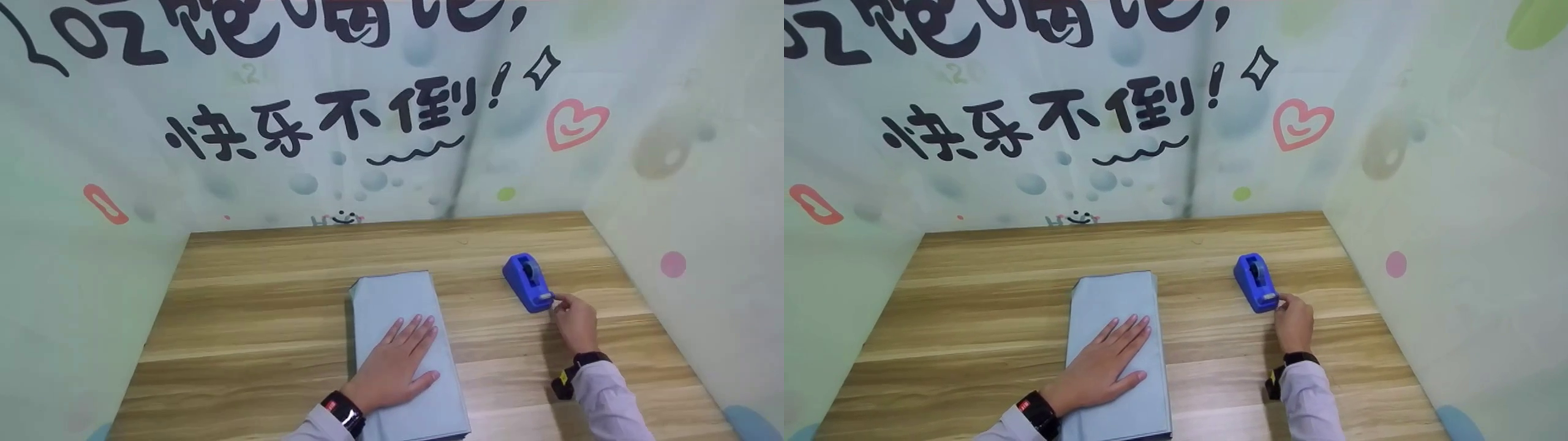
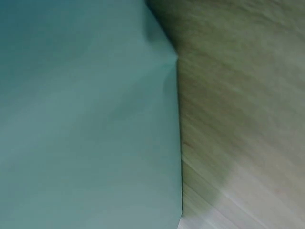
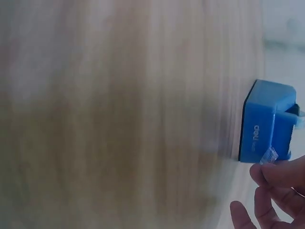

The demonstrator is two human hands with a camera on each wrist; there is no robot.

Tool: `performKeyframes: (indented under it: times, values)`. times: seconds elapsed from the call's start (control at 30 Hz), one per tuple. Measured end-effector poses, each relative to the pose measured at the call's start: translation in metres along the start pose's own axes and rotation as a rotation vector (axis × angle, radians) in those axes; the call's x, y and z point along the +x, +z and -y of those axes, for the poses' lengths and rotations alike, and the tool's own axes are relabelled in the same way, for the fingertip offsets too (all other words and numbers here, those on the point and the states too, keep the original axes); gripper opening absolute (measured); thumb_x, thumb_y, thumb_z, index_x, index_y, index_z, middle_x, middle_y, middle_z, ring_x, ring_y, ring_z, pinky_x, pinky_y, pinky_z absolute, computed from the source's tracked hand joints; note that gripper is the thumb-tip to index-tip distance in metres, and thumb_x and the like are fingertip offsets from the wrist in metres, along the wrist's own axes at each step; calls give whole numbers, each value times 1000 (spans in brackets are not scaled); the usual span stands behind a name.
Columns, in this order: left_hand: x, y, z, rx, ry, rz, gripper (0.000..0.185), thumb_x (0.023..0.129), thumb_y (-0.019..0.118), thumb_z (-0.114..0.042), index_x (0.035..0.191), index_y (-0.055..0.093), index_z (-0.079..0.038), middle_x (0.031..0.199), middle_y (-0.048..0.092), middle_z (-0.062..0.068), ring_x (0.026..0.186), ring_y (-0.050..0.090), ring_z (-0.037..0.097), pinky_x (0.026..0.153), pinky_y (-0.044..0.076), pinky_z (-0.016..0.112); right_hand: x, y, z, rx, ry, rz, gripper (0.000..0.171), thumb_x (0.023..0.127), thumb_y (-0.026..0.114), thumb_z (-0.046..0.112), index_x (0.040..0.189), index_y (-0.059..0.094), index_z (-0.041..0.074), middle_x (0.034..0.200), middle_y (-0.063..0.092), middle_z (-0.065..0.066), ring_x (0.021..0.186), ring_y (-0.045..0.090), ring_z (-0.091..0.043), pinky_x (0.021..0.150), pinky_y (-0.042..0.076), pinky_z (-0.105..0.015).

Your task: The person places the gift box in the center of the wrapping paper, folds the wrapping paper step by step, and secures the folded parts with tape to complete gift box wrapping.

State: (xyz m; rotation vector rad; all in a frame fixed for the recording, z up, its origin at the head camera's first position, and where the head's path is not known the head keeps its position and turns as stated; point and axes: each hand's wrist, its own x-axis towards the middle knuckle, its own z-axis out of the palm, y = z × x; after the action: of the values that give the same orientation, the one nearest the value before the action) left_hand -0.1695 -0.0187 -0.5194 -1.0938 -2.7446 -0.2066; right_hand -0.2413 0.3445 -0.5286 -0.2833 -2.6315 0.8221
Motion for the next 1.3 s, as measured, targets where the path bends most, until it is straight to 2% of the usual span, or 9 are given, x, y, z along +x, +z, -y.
performKeyframes:
  times: [0.1,0.23,0.3,0.47,0.57,0.67,0.77,1.07,1.3]
  values:
    - [1,1,0,-3,0,15,68,93,19,-57,145,20,-13,152,16,1,140,15,18,114,16,41,-2,-8,2,5,53,39,34,78,54,-1,111,58,-9,80,64,-23,61,53,-22,54,37,-25]
    - [0,1,1,-2,-1,22,68,93,18,-57,145,19,-13,152,16,1,140,14,18,114,15,41,-5,-17,20,73,99,144,45,83,52,5,125,45,-9,92,62,-26,76,58,-29,60,41,-24]
    - [0,0,1,-3,0,23,68,93,18,-57,145,19,-13,152,16,1,140,14,18,114,15,42,-8,-17,35,146,87,209,47,85,52,5,129,41,-7,94,62,-24,80,60,-26,64,44,-22]
    - [-1,0,1,-1,3,23,69,93,18,-57,145,19,-13,152,16,1,140,14,18,114,16,42,-25,-12,80,484,-53,391,49,84,55,-4,130,38,-4,85,63,-20,70,59,-5,64,49,-20]
    - [0,1,0,-8,4,24,69,92,17,-58,145,18,-14,152,15,1,140,13,18,114,15,42,-37,-7,104,663,-176,554,50,84,54,-6,130,34,-5,82,61,-22,70,60,-8,63,51,-25]
    - [0,1,0,-16,2,27,69,92,17,-58,145,17,-14,152,14,1,140,13,18,114,14,42,-45,0,123,722,-266,733,49,86,52,-2,131,32,-3,84,59,-21,74,61,-14,65,52,-28]
    - [0,3,1,-17,-4,18,69,92,18,-58,145,18,-14,152,15,1,140,13,18,114,14,41,-51,9,135,679,-323,837,47,87,51,0,131,33,-1,84,58,-19,73,60,-17,64,51,-26]
    - [0,4,1,-37,-13,12,70,92,20,-58,145,18,-12,152,16,1,140,13,17,114,14,41,-57,31,145,565,-388,847,47,84,46,-12,128,32,-8,78,55,-32,61,51,-11,55,46,-20]
    - [0,4,1,-36,-17,29,70,92,17,-58,146,15,-12,152,13,1,141,10,17,114,12,41,-64,37,150,421,-448,730,44,84,55,-5,124,37,-5,72,58,-16,60,47,-1,57,42,-16]
